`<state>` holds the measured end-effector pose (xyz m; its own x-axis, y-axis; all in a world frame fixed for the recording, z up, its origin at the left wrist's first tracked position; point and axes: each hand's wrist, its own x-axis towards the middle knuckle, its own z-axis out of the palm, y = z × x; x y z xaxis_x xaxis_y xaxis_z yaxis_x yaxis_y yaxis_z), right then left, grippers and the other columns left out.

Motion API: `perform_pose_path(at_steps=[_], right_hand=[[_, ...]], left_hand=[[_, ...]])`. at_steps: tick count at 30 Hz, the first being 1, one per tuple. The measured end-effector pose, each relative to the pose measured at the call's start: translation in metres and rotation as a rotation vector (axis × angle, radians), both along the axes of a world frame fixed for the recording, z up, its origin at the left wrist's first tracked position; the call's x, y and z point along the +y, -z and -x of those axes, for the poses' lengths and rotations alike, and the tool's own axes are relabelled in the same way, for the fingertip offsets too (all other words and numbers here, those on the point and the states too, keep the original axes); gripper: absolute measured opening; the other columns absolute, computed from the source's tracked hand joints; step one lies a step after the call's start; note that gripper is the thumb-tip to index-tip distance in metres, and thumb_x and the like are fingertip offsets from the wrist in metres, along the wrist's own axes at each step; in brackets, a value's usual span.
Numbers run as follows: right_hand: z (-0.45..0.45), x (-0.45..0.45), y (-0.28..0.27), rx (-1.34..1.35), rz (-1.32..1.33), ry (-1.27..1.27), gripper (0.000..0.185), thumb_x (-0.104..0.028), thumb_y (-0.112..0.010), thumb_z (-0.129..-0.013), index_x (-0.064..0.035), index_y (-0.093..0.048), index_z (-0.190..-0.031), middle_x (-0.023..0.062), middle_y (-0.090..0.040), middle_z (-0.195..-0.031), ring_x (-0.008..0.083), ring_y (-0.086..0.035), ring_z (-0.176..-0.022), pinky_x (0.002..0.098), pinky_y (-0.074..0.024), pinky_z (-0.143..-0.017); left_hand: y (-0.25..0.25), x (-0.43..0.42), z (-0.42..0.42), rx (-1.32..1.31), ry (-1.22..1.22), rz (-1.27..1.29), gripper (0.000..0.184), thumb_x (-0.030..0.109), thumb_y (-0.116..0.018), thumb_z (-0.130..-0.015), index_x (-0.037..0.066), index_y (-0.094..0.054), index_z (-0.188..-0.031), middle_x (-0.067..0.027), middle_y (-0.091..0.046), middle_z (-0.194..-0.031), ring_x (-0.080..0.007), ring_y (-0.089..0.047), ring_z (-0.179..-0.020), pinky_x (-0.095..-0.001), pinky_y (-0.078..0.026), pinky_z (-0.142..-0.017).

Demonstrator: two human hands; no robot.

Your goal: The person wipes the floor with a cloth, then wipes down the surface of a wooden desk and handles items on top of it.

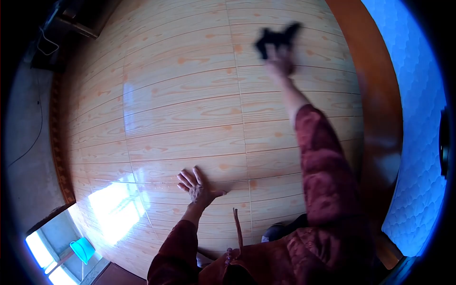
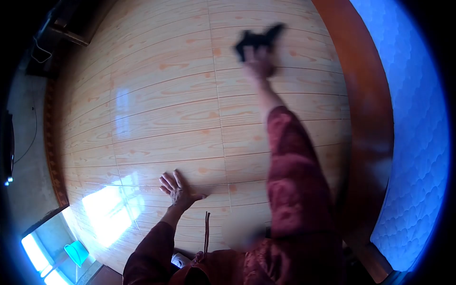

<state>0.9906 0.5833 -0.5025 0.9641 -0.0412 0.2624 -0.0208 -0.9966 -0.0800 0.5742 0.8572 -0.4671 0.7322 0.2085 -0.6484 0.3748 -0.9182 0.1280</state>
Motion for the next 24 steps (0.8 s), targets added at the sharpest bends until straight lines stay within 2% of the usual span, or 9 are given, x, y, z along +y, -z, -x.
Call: perform_pose_path(at_steps=[1,2,4,6,11,15,17,20,24], right_hand=[[0.008,0.059,-0.010,-0.030,-0.472,-0.187,0.038,-0.033,-0.047,-0.093,-0.0190,-0.050,-0.128,0.0220,-0.041,-0.132,0.0363,-0.042,-0.121,0.0466,-0.0396,-0.092],[0.022,0.108,-0.008,-0.002,-0.220,-0.374,0.038,-0.032,-0.048,-0.093,-0.0173,-0.051,-0.127,0.0233,-0.043,-0.129,0.0374,-0.046,-0.115,0.0467,-0.0416,-0.089],[0.071,0.201,-0.013,0.080,-0.637,-0.550,0.038,-0.032,-0.051,-0.091,-0.0153,-0.052,-0.125,0.0248,-0.046,-0.126,0.0392,-0.054,-0.102,0.0456,-0.0429,-0.086],[0.135,0.263,-0.004,0.197,-0.348,-0.855,0.042,-0.025,-0.049,-0.086,-0.0248,-0.054,-0.127,0.0221,-0.030,-0.145,0.0428,-0.035,-0.127,0.0531,-0.0329,-0.100],[0.265,0.318,0.004,0.269,-0.551,-1.093,0.038,-0.019,-0.059,-0.079,-0.0207,-0.060,-0.117,0.0197,-0.044,-0.136,0.0378,-0.048,-0.115,0.0480,-0.0427,-0.089],[0.255,0.276,-0.066,0.958,-1.299,-0.683,0.036,-0.013,-0.059,-0.072,-0.0128,-0.062,-0.108,0.0151,-0.064,-0.095,0.0274,-0.062,-0.092,0.0370,-0.0476,-0.084],[0.229,0.234,-0.076,0.781,-1.600,-0.566,0.034,-0.014,-0.059,-0.073,-0.0031,-0.062,-0.104,0.0135,-0.066,-0.094,0.0240,-0.063,-0.088,0.0347,-0.0495,-0.081],[0.202,0.107,-0.099,1.218,-2.366,-0.050,0.031,-0.023,-0.059,-0.081,-0.0042,-0.061,-0.105,0.0104,-0.065,-0.096,0.0243,-0.063,-0.091,0.0393,-0.0522,-0.084],[0.236,-0.100,-0.087,0.605,-1.909,0.120,0.050,-0.034,-0.050,-0.092,-0.0038,-0.048,-0.132,0.0107,-0.055,-0.127,0.0223,-0.056,-0.113,0.0339,-0.0447,-0.096]], left_hand=[[0.001,0.001,0.001,-0.017,0.004,0.004,0.153,0.071,-0.078,-0.045,0.004,0.017,-0.144,-0.0411,0.024,-0.140,-0.0560,0.029,-0.129,-0.0714,0.011,-0.099],[0.002,0.002,0.002,-0.033,0.008,0.008,0.153,0.070,-0.079,-0.045,0.004,0.017,-0.144,-0.0411,0.024,-0.140,-0.0560,0.029,-0.129,-0.0714,0.011,-0.099],[0.004,0.002,0.003,-0.042,0.003,0.007,0.152,0.072,-0.077,-0.045,0.003,0.015,-0.145,-0.0406,0.023,-0.141,-0.0555,0.028,-0.129,-0.0713,0.011,-0.099],[-0.002,0.001,-0.001,-0.012,0.003,0.009,0.150,0.074,-0.075,-0.046,0.003,0.013,-0.145,-0.0404,0.022,-0.142,-0.0551,0.028,-0.130,-0.0713,0.011,-0.099],[0.016,0.003,0.006,-0.012,-0.007,-0.072,0.146,0.075,-0.073,-0.050,0.006,0.012,-0.146,-0.0377,0.019,-0.145,-0.0548,0.024,-0.132,-0.0714,0.011,-0.099],[0.008,0.004,0.006,-0.020,-0.019,-0.018,0.143,0.075,-0.072,-0.052,0.008,0.010,-0.147,-0.0370,0.017,-0.145,-0.0557,0.022,-0.132,-0.0708,0.008,-0.101],[-0.003,0.001,0.003,-0.100,-0.042,0.023,0.142,0.074,-0.074,-0.049,0.007,0.004,-0.147,-0.0409,0.008,-0.144,-0.0581,0.014,-0.133,-0.0741,0.004,-0.099],[0.002,0.003,0.006,-0.174,-0.041,0.036,0.147,0.074,-0.076,-0.043,0.007,0.003,-0.147,-0.0416,0.011,-0.143,-0.0595,0.015,-0.132,-0.0752,0.002,-0.097],[0.001,0.003,0.009,-0.217,-0.057,0.044,0.145,0.071,-0.078,-0.041,0.007,-0.002,-0.147,-0.0408,0.008,-0.144,-0.0593,0.013,-0.132,-0.0765,0.002,-0.096]])
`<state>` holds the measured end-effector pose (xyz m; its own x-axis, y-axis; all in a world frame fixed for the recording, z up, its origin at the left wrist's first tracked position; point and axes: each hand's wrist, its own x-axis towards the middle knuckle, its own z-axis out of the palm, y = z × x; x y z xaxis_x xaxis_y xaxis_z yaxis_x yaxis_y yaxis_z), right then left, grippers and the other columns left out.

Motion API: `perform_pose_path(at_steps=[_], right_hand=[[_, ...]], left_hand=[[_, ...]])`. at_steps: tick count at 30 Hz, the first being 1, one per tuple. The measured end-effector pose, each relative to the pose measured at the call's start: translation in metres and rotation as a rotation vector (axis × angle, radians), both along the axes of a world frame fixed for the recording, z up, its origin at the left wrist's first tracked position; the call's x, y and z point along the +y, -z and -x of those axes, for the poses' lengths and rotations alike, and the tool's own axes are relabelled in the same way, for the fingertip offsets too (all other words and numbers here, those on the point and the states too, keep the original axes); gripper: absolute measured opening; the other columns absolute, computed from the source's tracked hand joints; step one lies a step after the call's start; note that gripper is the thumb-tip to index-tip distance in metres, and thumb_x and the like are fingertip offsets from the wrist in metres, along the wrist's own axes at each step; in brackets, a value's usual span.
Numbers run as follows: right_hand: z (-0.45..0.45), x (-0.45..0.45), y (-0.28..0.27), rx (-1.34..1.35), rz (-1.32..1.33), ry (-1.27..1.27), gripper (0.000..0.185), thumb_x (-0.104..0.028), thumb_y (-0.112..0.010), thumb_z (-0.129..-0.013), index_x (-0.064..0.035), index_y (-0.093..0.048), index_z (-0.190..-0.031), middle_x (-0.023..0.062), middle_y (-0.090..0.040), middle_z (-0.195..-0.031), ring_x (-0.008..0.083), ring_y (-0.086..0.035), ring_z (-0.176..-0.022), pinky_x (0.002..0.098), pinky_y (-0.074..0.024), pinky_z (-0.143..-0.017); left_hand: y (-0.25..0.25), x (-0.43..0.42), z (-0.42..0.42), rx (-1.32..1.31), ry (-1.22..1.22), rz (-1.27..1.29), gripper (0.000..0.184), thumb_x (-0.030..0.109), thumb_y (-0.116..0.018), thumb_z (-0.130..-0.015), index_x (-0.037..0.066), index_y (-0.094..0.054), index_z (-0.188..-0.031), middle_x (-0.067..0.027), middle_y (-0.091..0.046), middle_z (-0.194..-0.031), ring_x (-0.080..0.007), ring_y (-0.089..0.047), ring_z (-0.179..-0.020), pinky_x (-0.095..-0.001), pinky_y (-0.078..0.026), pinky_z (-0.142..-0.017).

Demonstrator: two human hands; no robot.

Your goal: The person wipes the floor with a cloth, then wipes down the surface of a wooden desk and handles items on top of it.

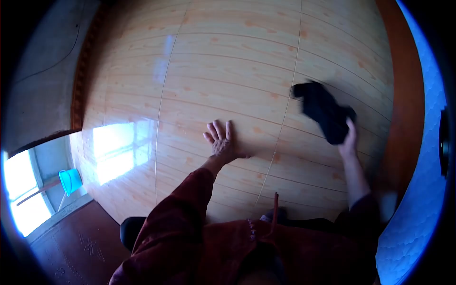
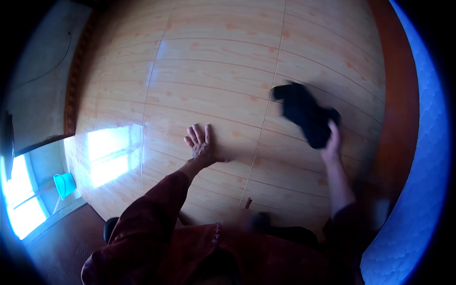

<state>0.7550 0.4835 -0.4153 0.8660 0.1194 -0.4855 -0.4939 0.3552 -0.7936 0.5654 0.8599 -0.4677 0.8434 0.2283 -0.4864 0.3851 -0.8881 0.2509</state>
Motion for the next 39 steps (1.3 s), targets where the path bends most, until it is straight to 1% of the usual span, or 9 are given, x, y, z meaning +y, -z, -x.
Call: perform_pose_path(at_steps=[3,5,11,14,17,27,29,35,39], right_hand=[[0.074,-0.193,0.089,0.164,1.507,-0.013,0.066,-0.043,-0.061,-0.084,-0.0021,-0.046,-0.133,0.0155,-0.048,-0.135,0.0287,-0.043,-0.127,0.0395,-0.0358,-0.103],[0.125,-0.267,0.109,0.395,1.765,-0.123,0.072,-0.046,-0.062,-0.082,-0.0017,-0.043,-0.135,0.0197,-0.045,-0.137,0.0321,-0.043,-0.126,0.0415,-0.0341,-0.104],[0.130,-0.325,0.141,-0.100,1.574,0.203,0.078,-0.046,-0.064,-0.080,-0.0075,-0.035,-0.141,0.0224,-0.043,-0.138,0.0360,-0.041,-0.127,0.0448,-0.0336,-0.105],[0.108,-0.246,0.105,0.242,1.724,0.055,0.075,-0.045,-0.064,-0.080,-0.0161,-0.035,-0.143,0.0236,-0.045,-0.135,0.0388,-0.043,-0.124,0.0467,-0.0328,-0.105],[0.082,-0.148,0.114,-0.173,1.903,-0.135,0.068,-0.041,-0.065,-0.080,-0.0242,-0.038,-0.140,0.0243,-0.040,-0.137,0.0413,-0.037,-0.126,0.0527,-0.0317,-0.103],[0.088,0.280,0.066,-1.049,1.146,-0.621,0.055,-0.019,-0.070,-0.073,-0.0191,-0.053,-0.125,0.0225,-0.052,-0.116,0.0416,-0.054,-0.103,0.0480,-0.0470,-0.085],[0.103,0.324,0.074,-0.631,0.800,-0.714,0.051,-0.017,-0.069,-0.072,-0.0161,-0.056,-0.121,0.0212,-0.059,-0.107,0.0372,-0.058,-0.100,0.0418,-0.0471,-0.087],[0.085,0.300,-0.009,-0.059,-0.115,-0.463,0.033,-0.012,-0.065,-0.073,-0.0060,-0.061,-0.105,0.0102,-0.064,-0.099,0.0234,-0.060,-0.098,0.0375,-0.0492,-0.084],[0.055,0.158,-0.086,-0.132,-0.195,-0.395,0.032,-0.015,-0.059,-0.082,-0.0024,-0.056,-0.111,0.0095,-0.062,-0.103,0.0195,-0.060,-0.098,0.0330,-0.0507,-0.085]], left_hand=[[-0.004,-0.003,-0.005,0.041,0.000,-0.020,0.145,0.071,-0.079,-0.043,0.007,0.001,-0.147,-0.0402,0.009,-0.144,-0.0586,0.014,-0.133,-0.0761,0.001,-0.097],[-0.001,-0.003,-0.003,0.048,0.016,-0.030,0.145,0.070,-0.079,-0.044,0.008,0.003,-0.147,-0.0400,0.010,-0.145,-0.0583,0.014,-0.133,-0.0756,0.001,-0.097],[-0.011,-0.002,-0.007,0.120,0.021,-0.023,0.145,0.070,-0.079,-0.046,0.007,0.005,-0.147,-0.0396,0.015,-0.144,-0.0569,0.020,-0.132,-0.0724,0.005,-0.100],[-0.009,0.000,-0.006,0.102,0.024,-0.015,0.145,0.071,-0.078,-0.046,0.005,0.003,-0.147,-0.0401,0.015,-0.144,-0.0565,0.021,-0.132,-0.0724,0.005,-0.100],[-0.010,-0.001,-0.005,0.109,0.028,-0.010,0.145,0.071,-0.077,-0.046,0.005,0.004,-0.147,-0.0400,0.015,-0.144,-0.0564,0.021,-0.132,-0.0725,0.005,-0.100],[-0.004,0.043,0.034,-0.116,0.319,0.045,0.126,0.068,-0.074,-0.057,0.008,-0.011,-0.148,-0.0313,-0.003,-0.150,-0.0505,0.001,-0.139,-0.0654,-0.008,-0.107],[-0.008,0.057,0.072,-0.143,0.319,0.097,0.103,0.062,-0.067,-0.070,0.011,-0.021,-0.147,-0.0236,-0.012,-0.152,-0.0438,-0.010,-0.140,-0.0626,-0.015,-0.107],[-0.005,0.088,0.167,-0.118,0.220,-0.039,0.103,0.057,-0.069,-0.072,0.013,-0.017,-0.149,-0.0235,-0.012,-0.152,-0.0458,-0.013,-0.139,-0.0648,-0.020,-0.104],[0.000,0.088,0.176,-0.020,0.119,-0.078,0.113,0.054,-0.076,-0.066,0.011,-0.012,-0.148,-0.0239,-0.010,-0.152,-0.0454,-0.010,-0.140,-0.0672,-0.024,-0.100]])
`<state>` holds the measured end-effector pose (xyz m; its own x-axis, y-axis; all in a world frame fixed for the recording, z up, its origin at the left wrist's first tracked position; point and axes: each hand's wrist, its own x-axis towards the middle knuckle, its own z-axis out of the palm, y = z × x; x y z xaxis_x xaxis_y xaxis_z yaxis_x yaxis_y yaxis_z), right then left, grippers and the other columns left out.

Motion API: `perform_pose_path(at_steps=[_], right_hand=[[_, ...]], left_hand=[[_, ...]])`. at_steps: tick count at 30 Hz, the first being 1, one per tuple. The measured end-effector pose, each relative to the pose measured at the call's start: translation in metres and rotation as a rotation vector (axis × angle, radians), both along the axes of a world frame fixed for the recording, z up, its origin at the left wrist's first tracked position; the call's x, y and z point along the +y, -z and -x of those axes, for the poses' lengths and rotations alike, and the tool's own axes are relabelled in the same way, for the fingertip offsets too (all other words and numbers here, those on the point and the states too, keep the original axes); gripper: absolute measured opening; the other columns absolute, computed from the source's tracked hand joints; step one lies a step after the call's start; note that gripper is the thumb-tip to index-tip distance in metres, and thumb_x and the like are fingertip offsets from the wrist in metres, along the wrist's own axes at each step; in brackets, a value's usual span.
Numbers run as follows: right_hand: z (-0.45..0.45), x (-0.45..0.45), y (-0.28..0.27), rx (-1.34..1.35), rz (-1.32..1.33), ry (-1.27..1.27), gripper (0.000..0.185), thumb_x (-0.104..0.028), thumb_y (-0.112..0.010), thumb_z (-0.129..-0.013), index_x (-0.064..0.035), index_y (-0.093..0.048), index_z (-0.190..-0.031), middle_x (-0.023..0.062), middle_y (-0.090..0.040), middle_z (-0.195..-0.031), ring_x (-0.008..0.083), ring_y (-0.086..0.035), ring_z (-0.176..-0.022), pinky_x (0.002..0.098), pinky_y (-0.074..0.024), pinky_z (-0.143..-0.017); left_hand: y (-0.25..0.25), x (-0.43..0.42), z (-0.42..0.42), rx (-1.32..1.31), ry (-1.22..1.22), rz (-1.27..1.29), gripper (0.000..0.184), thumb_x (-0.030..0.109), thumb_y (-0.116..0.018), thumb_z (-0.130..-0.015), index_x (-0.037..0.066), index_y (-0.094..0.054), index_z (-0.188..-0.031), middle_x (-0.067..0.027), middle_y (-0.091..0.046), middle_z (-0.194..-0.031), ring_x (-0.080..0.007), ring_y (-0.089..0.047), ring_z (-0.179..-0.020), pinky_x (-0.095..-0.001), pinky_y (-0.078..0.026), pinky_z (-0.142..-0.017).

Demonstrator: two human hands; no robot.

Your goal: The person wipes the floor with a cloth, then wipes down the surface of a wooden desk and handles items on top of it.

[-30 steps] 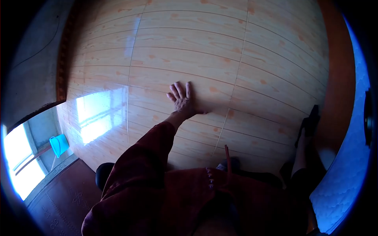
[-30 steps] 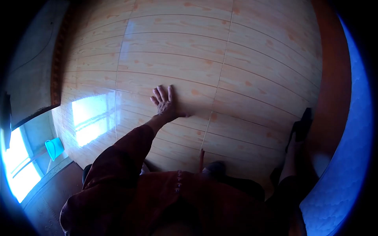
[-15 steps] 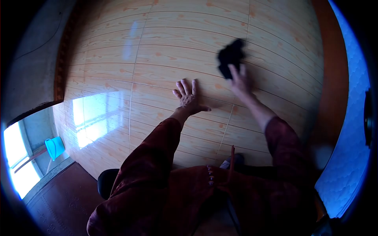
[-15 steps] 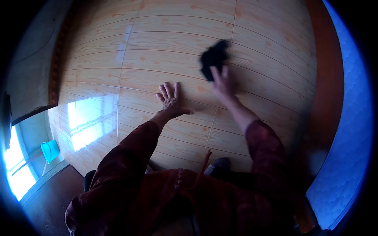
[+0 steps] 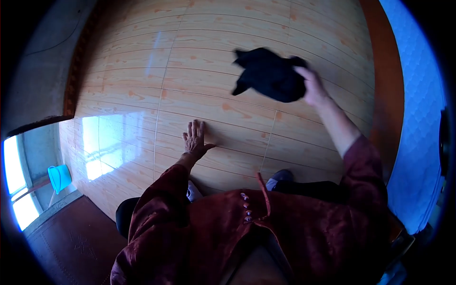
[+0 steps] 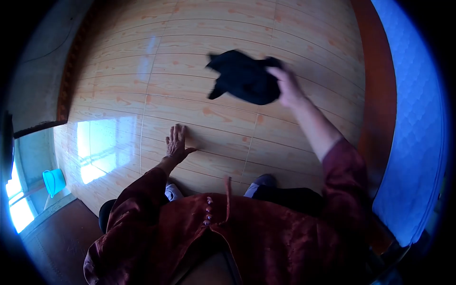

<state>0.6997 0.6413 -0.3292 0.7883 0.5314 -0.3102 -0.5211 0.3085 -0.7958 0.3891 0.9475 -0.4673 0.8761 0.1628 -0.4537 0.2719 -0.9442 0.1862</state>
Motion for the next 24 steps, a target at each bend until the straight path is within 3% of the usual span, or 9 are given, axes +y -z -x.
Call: perform_pose_path(at_steps=[2,6,8,10,12,15,18,21,24], right_hand=[[0.016,-0.085,-0.016,-0.211,0.334,0.226,0.036,-0.015,-0.059,-0.084,-0.0005,-0.055,-0.117,0.0095,-0.060,-0.109,0.0182,-0.059,-0.100,0.0306,-0.0468,-0.090],[0.098,-0.261,0.035,-0.193,0.949,0.525,0.051,-0.013,-0.060,-0.083,-0.0084,-0.048,-0.132,0.0098,-0.053,-0.125,0.0214,-0.050,-0.115,0.0333,-0.0404,-0.096],[0.153,-0.318,0.057,-0.028,1.464,0.512,0.053,-0.013,-0.062,-0.081,-0.0101,-0.047,-0.132,0.0138,-0.049,-0.134,0.0269,-0.048,-0.121,0.0363,-0.0393,-0.100],[0.205,-0.400,0.114,0.309,1.598,0.256,0.066,-0.037,-0.061,-0.083,-0.0114,-0.039,-0.140,0.0196,-0.042,-0.140,0.0342,-0.042,-0.127,0.0404,-0.0354,-0.105],[0.232,-0.406,0.131,0.342,1.800,0.139,0.074,-0.048,-0.058,-0.083,-0.0152,-0.032,-0.144,0.0225,-0.035,-0.144,0.0381,-0.036,-0.131,0.0438,-0.0336,-0.106],[0.213,-0.344,0.102,0.414,1.853,0.372,0.075,-0.051,-0.057,-0.083,-0.0198,-0.029,-0.146,0.0239,-0.029,-0.145,0.0413,-0.034,-0.130,0.0472,-0.0342,-0.104],[0.198,-0.327,0.121,0.549,1.911,0.682,0.067,-0.048,-0.057,-0.084,-0.0235,-0.035,-0.142,0.0232,-0.030,-0.142,0.0438,-0.036,-0.126,0.0510,-0.0362,-0.101],[0.184,-0.307,0.138,0.430,1.924,0.609,0.060,-0.038,-0.063,-0.081,-0.0224,-0.043,-0.135,0.0229,-0.034,-0.137,0.0434,-0.038,-0.122,0.0516,-0.0383,-0.097],[0.190,-0.223,0.155,-0.439,1.910,0.416,0.051,-0.017,-0.068,-0.071,-0.0194,-0.052,-0.118,0.0233,-0.034,-0.134,0.0436,-0.038,-0.120,0.0502,-0.0393,-0.095]], left_hand=[[-0.017,-0.015,-0.012,0.097,-0.045,-0.041,0.118,0.057,-0.077,-0.062,0.008,-0.012,-0.148,-0.0254,-0.008,-0.152,-0.0456,-0.009,-0.140,-0.0667,-0.025,-0.099],[-0.036,-0.028,-0.028,0.260,-0.013,-0.055,0.137,0.064,-0.080,-0.053,-0.003,-0.004,-0.146,-0.0332,0.001,-0.149,-0.0510,0.002,-0.138,-0.0703,-0.022,-0.099],[-0.028,-0.027,-0.024,0.277,-0.012,-0.027,0.144,0.062,-0.083,-0.050,-0.004,0.002,-0.145,-0.0338,0.007,-0.149,-0.0504,0.008,-0.138,-0.0712,-0.019,-0.100],[-0.021,-0.027,-0.024,0.291,-0.056,-0.004,0.146,0.059,-0.085,-0.049,-0.004,0.007,-0.145,-0.0330,0.011,-0.149,-0.0488,0.014,-0.138,-0.0711,-0.015,-0.101],[-0.026,-0.032,-0.027,0.317,-0.075,-0.018,0.148,0.057,-0.085,-0.049,-0.003,0.009,-0.145,-0.0324,0.012,-0.149,-0.0484,0.015,-0.138,-0.0704,-0.015,-0.102],[-0.030,-0.038,-0.032,0.362,-0.077,-0.037,0.149,0.055,-0.087,-0.049,-0.004,0.011,-0.144,-0.0324,0.015,-0.149,-0.0484,0.015,-0.138,-0.0701,-0.015,-0.102],[-0.019,-0.035,-0.030,0.365,-0.077,-0.059,0.149,0.052,-0.088,-0.048,-0.005,0.012,-0.143,-0.0325,0.017,-0.148,-0.0483,0.016,-0.138,-0.0700,-0.015,-0.103],[-0.012,-0.035,-0.033,0.382,-0.083,-0.072,0.150,0.051,-0.089,-0.048,-0.005,0.013,-0.143,-0.0330,0.018,-0.148,-0.0484,0.017,-0.137,-0.0702,-0.015,-0.102],[-0.014,-0.034,-0.031,0.397,-0.081,-0.052,0.149,0.049,-0.089,-0.049,-0.006,0.013,-0.142,-0.0339,0.019,-0.147,-0.0504,0.019,-0.136,-0.0715,-0.013,-0.102]])
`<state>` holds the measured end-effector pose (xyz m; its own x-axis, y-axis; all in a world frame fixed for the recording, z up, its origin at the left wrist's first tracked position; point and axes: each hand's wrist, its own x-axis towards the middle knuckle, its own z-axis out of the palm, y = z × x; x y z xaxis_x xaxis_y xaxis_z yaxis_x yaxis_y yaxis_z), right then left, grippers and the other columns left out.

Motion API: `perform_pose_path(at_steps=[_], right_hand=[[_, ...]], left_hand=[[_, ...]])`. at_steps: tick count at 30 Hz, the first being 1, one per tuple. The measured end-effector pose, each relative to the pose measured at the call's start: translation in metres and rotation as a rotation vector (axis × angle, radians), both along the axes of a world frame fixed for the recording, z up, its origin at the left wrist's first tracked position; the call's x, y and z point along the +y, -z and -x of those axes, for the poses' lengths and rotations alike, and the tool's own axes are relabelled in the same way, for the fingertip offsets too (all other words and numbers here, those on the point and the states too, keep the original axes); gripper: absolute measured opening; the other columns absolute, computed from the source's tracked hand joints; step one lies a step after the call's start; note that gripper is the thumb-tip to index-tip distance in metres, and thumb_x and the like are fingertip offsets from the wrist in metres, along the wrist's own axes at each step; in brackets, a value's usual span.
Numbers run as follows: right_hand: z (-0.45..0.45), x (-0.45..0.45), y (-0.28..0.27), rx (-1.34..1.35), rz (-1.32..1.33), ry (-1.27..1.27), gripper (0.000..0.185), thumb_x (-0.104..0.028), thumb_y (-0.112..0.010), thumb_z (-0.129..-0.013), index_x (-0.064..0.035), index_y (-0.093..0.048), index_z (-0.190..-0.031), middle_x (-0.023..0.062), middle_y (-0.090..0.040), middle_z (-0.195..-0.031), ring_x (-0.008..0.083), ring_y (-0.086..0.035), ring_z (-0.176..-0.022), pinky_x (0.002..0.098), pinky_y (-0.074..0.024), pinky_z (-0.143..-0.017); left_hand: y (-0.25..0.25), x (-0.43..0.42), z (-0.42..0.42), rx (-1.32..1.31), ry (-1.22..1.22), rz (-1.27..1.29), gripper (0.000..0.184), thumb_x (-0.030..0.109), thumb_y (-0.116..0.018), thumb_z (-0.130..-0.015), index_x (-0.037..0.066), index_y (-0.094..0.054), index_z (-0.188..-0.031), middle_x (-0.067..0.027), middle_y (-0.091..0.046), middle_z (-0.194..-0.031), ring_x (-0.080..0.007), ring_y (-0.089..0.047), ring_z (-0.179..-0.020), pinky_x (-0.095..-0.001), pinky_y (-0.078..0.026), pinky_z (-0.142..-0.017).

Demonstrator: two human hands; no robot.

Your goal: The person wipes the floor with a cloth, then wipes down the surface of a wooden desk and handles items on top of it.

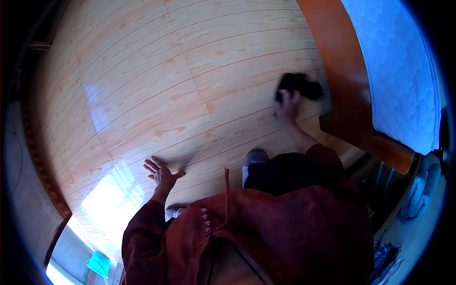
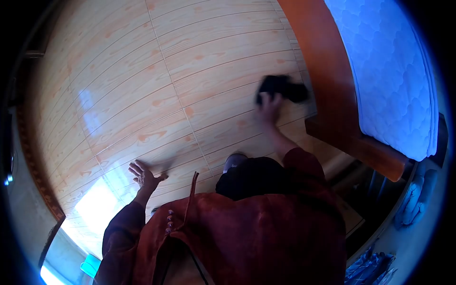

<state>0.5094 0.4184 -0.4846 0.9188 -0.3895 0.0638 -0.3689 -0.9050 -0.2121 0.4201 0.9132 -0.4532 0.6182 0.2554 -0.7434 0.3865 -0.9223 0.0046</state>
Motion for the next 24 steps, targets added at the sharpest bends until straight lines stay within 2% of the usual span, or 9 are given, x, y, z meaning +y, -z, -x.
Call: perform_pose_path(at_steps=[3,6,9,12,14,18,20,22,24], right_hand=[[0.009,0.098,-0.003,-0.115,-0.172,-0.607,0.034,-0.015,-0.066,-0.069,-0.0190,-0.062,-0.102,0.0224,-0.043,-0.126,0.0423,-0.047,-0.110,0.0496,-0.0439,-0.089],[0.010,0.172,-0.012,-0.070,-0.436,-0.994,0.019,-0.018,-0.061,-0.080,-0.0177,-0.065,-0.099,0.0197,-0.047,-0.124,0.0388,-0.052,-0.106,0.0484,-0.0466,-0.087],[-0.002,0.216,-0.015,0.114,-0.710,-1.241,0.027,-0.011,-0.066,-0.070,-0.0152,-0.065,-0.097,0.0136,-0.045,-0.130,0.0348,-0.052,-0.108,0.0461,-0.0458,-0.090],[-0.026,0.240,-0.023,0.361,-1.318,-0.871,0.027,-0.008,-0.064,-0.069,-0.0108,-0.065,-0.096,0.0100,-0.059,-0.113,0.0239,-0.057,-0.099,0.0359,-0.0471,-0.086],[-0.055,0.221,-0.084,0.583,-1.600,-0.421,0.034,-0.005,-0.063,-0.067,-0.0102,-0.065,-0.100,0.0076,-0.062,-0.102,0.0202,-0.057,-0.099,0.0326,-0.0470,-0.086],[-0.082,0.130,-0.121,0.315,-2.091,0.084,0.037,-0.005,-0.055,-0.070,-0.0071,-0.062,-0.107,0.0105,-0.062,-0.102,0.0249,-0.059,-0.097,0.0391,-0.0481,-0.090],[-0.075,0.060,-0.131,0.169,-2.213,0.156,0.039,-0.009,-0.052,-0.080,-0.0076,-0.056,-0.118,0.0128,-0.059,-0.115,0.0284,-0.057,-0.110,0.0433,-0.0455,-0.097],[-0.053,-0.025,-0.104,0.076,-1.919,0.113,0.043,-0.014,-0.052,-0.083,-0.0087,-0.052,-0.126,0.0156,-0.058,-0.118,0.0301,-0.055,-0.113,0.0432,-0.0426,-0.100],[-0.030,-0.107,-0.066,0.202,-0.794,-0.032,0.050,-0.024,-0.056,-0.086,-0.0082,-0.048,-0.132,0.0190,-0.052,-0.127,0.0325,-0.049,-0.120,0.0412,-0.0379,-0.103]], left_hand=[[-0.001,0.001,0.000,0.005,0.000,0.012,0.149,0.049,-0.089,-0.050,-0.006,0.014,-0.142,-0.0342,0.020,-0.146,-0.0516,0.019,-0.135,-0.0724,-0.012,-0.101],[-0.003,0.001,-0.001,0.024,0.020,0.002,0.148,0.050,-0.087,-0.052,-0.005,0.017,-0.142,-0.0341,0.022,-0.145,-0.0504,0.021,-0.135,-0.0716,-0.014,-0.102],[0.000,0.002,-0.001,0.016,0.025,-0.022,0.150,0.054,-0.087,-0.050,-0.005,0.016,-0.142,-0.0345,0.020,-0.146,-0.0519,0.018,-0.135,-0.0716,-0.015,-0.101],[0.002,0.001,0.003,-0.002,0.048,-0.041,0.152,0.057,-0.087,-0.048,-0.004,0.015,-0.143,-0.0347,0.018,-0.147,-0.0520,0.016,-0.136,-0.0707,-0.017,-0.101],[0.004,0.005,0.004,-0.002,0.051,-0.038,0.152,0.057,-0.087,-0.048,-0.004,0.015,-0.143,-0.0347,0.017,-0.147,-0.0517,0.016,-0.136,-0.0701,-0.018,-0.102],[-0.002,0.002,0.005,-0.057,-0.005,0.010,0.149,0.046,-0.090,-0.049,-0.001,0.014,-0.144,-0.0298,0.017,-0.149,-0.0469,0.018,-0.138,-0.0679,-0.015,-0.104],[-0.004,0.001,0.004,-0.039,-0.005,-0.004,0.149,0.049,-0.089,-0.049,0.000,0.014,-0.144,-0.0289,0.018,-0.150,-0.0455,0.018,-0.138,-0.0669,-0.014,-0.105],[-0.013,-0.004,-0.003,0.001,-0.005,-0.017,0.150,0.051,-0.088,-0.049,-0.001,0.015,-0.144,-0.0298,0.019,-0.149,-0.0451,0.018,-0.138,-0.0666,-0.013,-0.106],[-0.017,-0.006,-0.006,0.010,-0.014,-0.023,0.150,0.051,-0.088,-0.048,-0.001,0.015,-0.144,-0.0293,0.018,-0.149,-0.0443,0.018,-0.139,-0.0661,-0.012,-0.107]])
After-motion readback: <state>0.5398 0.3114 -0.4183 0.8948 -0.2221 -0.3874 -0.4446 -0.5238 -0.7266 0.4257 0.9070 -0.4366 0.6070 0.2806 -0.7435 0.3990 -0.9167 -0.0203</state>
